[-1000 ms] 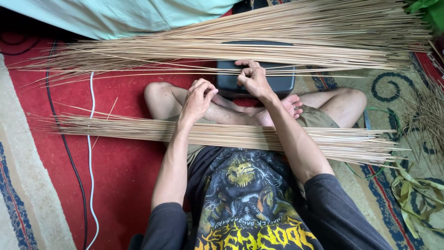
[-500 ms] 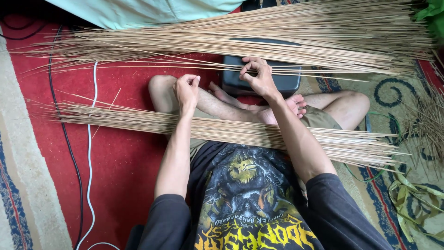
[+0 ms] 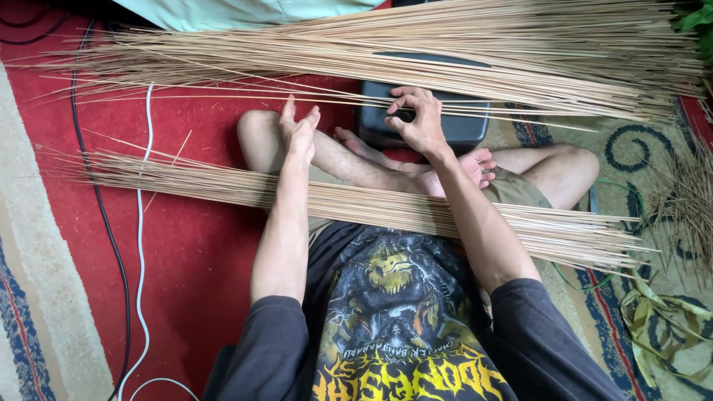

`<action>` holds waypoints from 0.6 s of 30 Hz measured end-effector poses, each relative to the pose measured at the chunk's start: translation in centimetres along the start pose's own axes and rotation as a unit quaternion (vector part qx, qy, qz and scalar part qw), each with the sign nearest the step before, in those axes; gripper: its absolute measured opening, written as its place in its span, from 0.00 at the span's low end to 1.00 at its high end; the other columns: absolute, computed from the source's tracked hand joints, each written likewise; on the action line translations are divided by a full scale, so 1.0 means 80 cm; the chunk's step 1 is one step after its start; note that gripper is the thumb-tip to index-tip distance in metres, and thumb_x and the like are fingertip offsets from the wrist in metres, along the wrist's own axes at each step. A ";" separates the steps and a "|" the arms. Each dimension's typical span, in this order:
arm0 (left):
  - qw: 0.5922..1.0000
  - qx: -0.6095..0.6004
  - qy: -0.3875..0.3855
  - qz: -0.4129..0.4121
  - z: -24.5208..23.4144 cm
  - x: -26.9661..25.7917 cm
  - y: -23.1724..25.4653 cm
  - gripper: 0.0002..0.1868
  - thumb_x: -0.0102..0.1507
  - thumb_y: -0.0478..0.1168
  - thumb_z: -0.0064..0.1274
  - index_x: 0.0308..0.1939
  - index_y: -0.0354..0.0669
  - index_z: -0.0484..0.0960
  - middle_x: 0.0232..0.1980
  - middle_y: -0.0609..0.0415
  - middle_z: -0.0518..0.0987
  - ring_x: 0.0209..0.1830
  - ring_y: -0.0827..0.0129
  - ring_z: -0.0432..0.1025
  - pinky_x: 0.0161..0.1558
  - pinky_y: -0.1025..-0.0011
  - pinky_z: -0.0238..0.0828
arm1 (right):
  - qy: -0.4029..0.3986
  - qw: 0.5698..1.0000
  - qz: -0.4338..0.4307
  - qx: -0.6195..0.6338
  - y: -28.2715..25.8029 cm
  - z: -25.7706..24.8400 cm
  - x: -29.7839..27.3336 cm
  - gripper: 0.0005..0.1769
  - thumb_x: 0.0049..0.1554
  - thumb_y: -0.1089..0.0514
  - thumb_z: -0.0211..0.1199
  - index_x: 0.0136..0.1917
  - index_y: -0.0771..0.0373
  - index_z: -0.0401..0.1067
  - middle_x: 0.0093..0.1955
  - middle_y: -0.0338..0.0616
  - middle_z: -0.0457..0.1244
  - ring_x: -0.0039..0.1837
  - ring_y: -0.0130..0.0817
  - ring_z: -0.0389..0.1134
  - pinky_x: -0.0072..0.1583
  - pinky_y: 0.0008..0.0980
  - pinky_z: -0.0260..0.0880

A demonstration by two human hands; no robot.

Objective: Gathering and aligning long thin wooden sticks into organized bundles while sitting on the floor.

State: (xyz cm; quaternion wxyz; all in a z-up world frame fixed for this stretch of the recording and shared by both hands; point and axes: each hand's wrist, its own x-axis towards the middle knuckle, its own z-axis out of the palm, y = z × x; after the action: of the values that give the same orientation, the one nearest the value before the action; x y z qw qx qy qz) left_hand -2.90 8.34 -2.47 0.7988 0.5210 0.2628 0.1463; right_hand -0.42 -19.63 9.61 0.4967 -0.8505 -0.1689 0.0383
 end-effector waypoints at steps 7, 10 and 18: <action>0.989 0.093 0.114 0.027 0.024 -0.035 0.019 0.15 0.68 0.37 0.57 0.56 0.31 0.80 0.54 0.29 0.78 0.53 0.40 0.79 0.47 0.51 0.86 | 0.009 1.000 -0.018 -0.018 0.001 0.003 -0.003 0.14 0.48 0.49 0.74 0.49 0.44 0.78 0.63 0.30 0.66 0.71 0.32 0.59 0.72 0.44 0.45; 0.969 0.219 0.082 0.076 0.031 -0.048 0.017 0.20 0.59 0.33 0.68 0.55 0.40 0.84 0.56 0.37 0.80 0.53 0.54 0.81 0.51 0.61 0.85 | 0.009 0.999 -0.032 -0.037 0.002 0.005 -0.004 0.16 0.47 0.50 0.73 0.51 0.45 0.79 0.63 0.32 0.66 0.70 0.33 0.59 0.72 0.45 0.45; 0.813 0.365 -0.004 0.455 0.091 -0.122 0.070 0.07 0.64 0.41 0.62 0.46 0.53 0.83 0.46 0.60 0.80 0.49 0.63 0.77 0.54 0.65 0.72 | 0.048 0.994 -0.085 -0.038 0.008 -0.004 -0.008 0.21 0.46 0.61 0.71 0.54 0.51 0.77 0.62 0.41 0.66 0.68 0.44 0.63 0.68 0.46 0.58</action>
State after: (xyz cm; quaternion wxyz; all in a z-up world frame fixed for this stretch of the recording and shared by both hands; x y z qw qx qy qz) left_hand -6.55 0.19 7.53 0.3937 0.8347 0.0264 0.3841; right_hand -0.81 -20.39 9.12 0.4726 -0.8524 -0.2181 -0.0512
